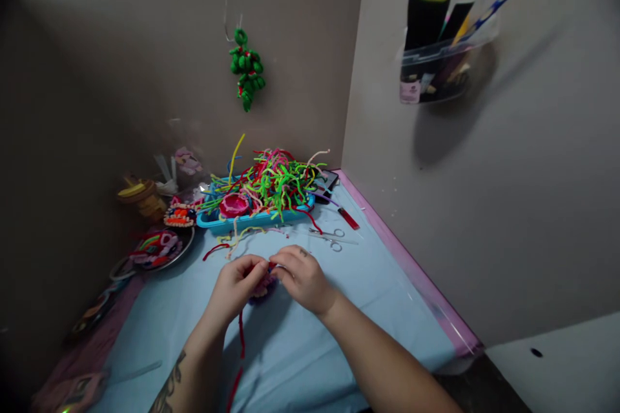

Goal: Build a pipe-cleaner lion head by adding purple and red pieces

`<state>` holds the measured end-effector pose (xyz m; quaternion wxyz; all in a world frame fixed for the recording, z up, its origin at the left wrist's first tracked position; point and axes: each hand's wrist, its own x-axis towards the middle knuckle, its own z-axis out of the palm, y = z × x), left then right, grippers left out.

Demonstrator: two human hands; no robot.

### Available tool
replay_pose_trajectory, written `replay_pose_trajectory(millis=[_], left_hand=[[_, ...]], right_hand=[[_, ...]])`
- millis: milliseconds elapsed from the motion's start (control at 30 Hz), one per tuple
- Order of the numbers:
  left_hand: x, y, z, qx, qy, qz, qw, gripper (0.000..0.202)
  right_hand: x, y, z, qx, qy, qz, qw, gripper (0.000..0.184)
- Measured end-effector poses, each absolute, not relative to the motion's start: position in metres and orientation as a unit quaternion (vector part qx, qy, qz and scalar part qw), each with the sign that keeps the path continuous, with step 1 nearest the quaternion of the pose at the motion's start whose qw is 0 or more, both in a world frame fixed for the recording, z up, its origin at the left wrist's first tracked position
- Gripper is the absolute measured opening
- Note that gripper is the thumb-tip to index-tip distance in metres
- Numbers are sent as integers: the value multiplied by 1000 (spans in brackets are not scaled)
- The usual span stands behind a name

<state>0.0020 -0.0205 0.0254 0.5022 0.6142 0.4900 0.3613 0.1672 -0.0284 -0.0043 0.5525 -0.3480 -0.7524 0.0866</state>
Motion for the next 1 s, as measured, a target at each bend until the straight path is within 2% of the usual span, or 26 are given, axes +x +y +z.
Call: replay_pose_trajectory(millis=[233, 567, 667, 767, 1000], left_hand=[[3, -19, 22, 568, 459, 359, 582, 31], [5, -22, 25, 574, 444, 356, 590, 32], [7, -23, 27, 580, 454, 367, 568, 35], [9, -23, 28, 585, 457, 384, 549, 34], [8, -22, 27, 601, 438, 369, 558, 36]], right_hand=[[168, -29, -2, -341, -748, 94, 562, 16], [168, -31, -1, -351, -724, 131, 580, 13], [166, -30, -1, -363, -692, 173, 599, 9], [164, -29, 1, -377, -652, 245, 611, 14], [161, -29, 2, -361, -614, 324, 622, 7]])
